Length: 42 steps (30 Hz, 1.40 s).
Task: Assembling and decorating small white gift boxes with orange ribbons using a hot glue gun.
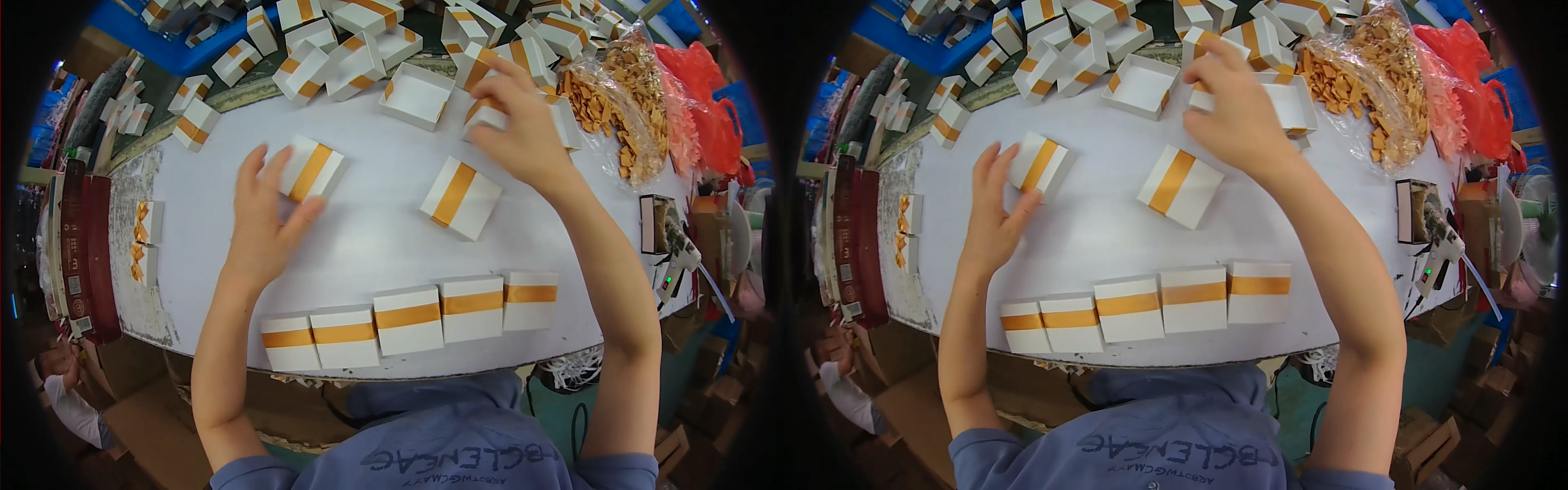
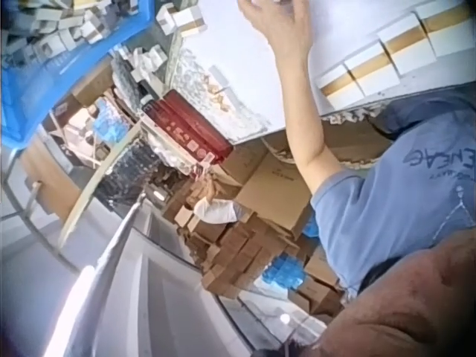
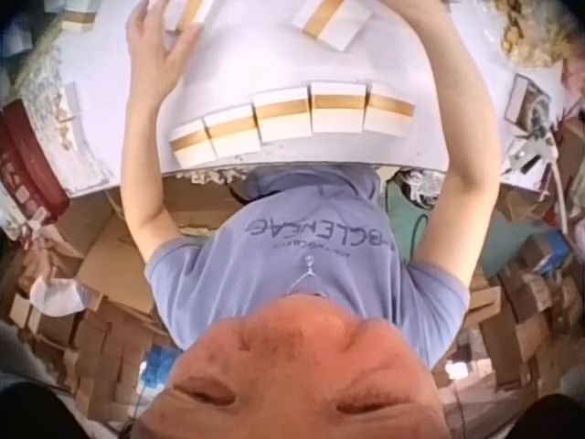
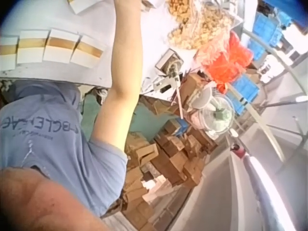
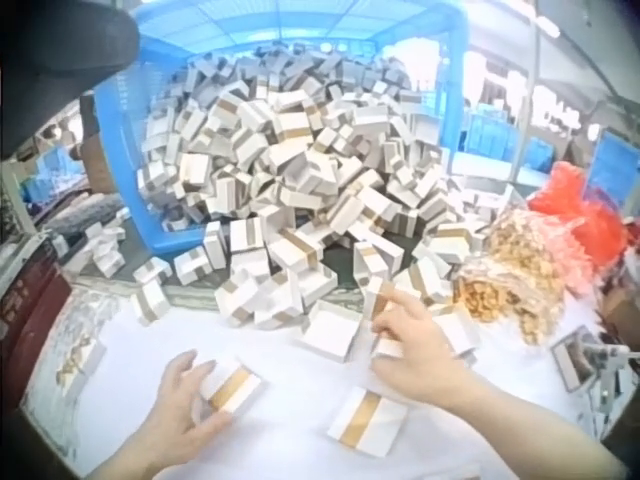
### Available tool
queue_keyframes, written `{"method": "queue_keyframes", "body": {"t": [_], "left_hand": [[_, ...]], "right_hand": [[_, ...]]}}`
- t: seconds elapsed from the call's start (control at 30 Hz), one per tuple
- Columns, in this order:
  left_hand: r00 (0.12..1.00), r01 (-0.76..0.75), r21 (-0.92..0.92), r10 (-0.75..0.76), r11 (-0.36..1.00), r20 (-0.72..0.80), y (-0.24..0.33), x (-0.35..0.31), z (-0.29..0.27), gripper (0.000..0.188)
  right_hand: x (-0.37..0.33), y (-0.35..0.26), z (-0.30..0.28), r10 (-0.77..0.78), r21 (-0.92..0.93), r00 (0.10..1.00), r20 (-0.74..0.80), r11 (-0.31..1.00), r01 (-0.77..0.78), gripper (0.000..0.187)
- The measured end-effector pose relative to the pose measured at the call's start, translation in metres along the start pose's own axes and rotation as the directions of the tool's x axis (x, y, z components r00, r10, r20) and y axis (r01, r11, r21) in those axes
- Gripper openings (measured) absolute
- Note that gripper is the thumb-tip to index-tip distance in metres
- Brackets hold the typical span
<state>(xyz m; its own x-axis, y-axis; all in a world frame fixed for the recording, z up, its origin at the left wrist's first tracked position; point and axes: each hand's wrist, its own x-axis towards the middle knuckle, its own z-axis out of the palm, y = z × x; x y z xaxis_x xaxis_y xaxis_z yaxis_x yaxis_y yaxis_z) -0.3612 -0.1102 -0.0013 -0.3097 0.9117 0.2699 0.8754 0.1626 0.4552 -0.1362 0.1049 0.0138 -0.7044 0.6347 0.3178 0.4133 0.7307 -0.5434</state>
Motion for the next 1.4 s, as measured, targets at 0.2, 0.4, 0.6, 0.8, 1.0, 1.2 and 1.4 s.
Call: {"method": "queue_keyframes", "body": {"t": [0.2,0.4,0.6,0.8,1.0,1.2,1.4], "left_hand": [[0.935,-0.266,0.295,0.172,0.918,0.31,0.002,0.018,-0.002,0.063],[0.822,-0.007,0.387,-0.215,0.922,0.528,0.044,0.029,-0.011,0.072],[0.978,-0.174,0.465,0.097,0.868,0.186,0.027,0.008,-0.001,0.071],[0.884,-0.31,0.247,0.182,0.918,0.431,0.022,-0.007,0.009,0.071],[0.968,-0.214,0.311,0.158,0.926,0.196,0.022,-0.009,0.031,0.078],[0.938,-0.23,0.267,0.14,0.936,0.318,0.03,-0.008,0.026,0.084],[0.898,-0.15,0.206,0.046,0.967,0.438,0.036,0.004,0.016,0.092]], "right_hand": [[-0.09,0.013,-0.053,0.157,0.613,0.987,-0.034,0.784,-0.104,0.039],[-0.149,0.019,-0.063,0.252,0.012,0.964,0.091,0.967,-0.254,0.036],[-0.103,-0.029,-0.051,-0.09,-0.23,0.976,0.2,0.963,0.137,0.054],[-0.056,-0.032,0.021,-0.219,-0.265,0.899,0.379,0.905,0.333,0.064],[-0.059,-0.073,0.038,-0.119,-0.192,0.921,0.37,0.961,0.201,0.064],[-0.087,-0.024,-0.052,0.028,-0.434,0.946,0.323,0.893,0.121,0.061],[-0.08,-0.022,-0.034,0.254,-0.412,0.91,0.329,0.905,-0.104,0.056]]}}
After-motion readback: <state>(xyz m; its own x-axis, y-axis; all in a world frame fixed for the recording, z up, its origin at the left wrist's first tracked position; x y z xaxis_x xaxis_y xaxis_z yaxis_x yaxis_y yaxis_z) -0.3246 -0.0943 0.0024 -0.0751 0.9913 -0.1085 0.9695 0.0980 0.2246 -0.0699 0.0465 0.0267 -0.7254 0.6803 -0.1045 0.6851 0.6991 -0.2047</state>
